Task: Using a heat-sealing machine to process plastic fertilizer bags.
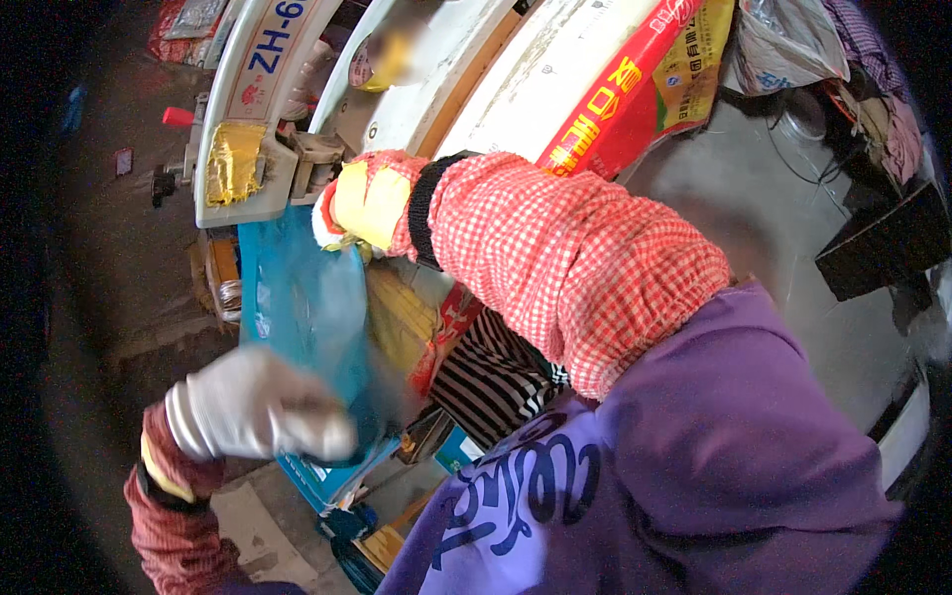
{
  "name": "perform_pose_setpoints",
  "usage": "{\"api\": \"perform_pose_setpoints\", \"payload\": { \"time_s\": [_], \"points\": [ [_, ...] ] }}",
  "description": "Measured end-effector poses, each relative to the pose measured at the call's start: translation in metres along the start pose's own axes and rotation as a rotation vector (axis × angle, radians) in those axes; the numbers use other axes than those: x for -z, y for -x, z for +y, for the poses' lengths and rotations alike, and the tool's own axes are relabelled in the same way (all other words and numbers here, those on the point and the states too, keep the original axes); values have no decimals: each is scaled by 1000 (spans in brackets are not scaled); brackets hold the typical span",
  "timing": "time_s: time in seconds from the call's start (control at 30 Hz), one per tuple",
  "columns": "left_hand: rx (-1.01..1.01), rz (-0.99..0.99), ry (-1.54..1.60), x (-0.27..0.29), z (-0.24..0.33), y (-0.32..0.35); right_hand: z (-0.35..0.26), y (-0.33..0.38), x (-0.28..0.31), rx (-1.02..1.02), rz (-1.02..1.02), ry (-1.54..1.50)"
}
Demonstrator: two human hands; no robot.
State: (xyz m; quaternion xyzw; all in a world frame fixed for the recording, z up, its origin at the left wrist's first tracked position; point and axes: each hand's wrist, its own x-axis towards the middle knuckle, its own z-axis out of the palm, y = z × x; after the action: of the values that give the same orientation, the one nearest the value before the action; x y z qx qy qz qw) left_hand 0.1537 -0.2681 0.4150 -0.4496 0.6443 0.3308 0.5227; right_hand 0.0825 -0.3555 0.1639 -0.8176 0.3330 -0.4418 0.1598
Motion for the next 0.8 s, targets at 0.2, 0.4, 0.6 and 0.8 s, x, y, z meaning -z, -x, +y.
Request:
{"api": "perform_pose_setpoints", "payload": {
  "time_s": [0.2,0.4,0.6,0.8],
  "points": [
    [-174,-114,-572,-70,29,22,-45,-23,-5,107,204,130],
    [-638,267,-529,-81,44,-26,-97,33,4,361,-233,693],
    [-585,320,-483,-84,30,-30,-104,19,5,310,-665,-199],
    [-588,384,-477,-88,26,-31,-79,-10,38,-593,-416,-205]
  ]
}}
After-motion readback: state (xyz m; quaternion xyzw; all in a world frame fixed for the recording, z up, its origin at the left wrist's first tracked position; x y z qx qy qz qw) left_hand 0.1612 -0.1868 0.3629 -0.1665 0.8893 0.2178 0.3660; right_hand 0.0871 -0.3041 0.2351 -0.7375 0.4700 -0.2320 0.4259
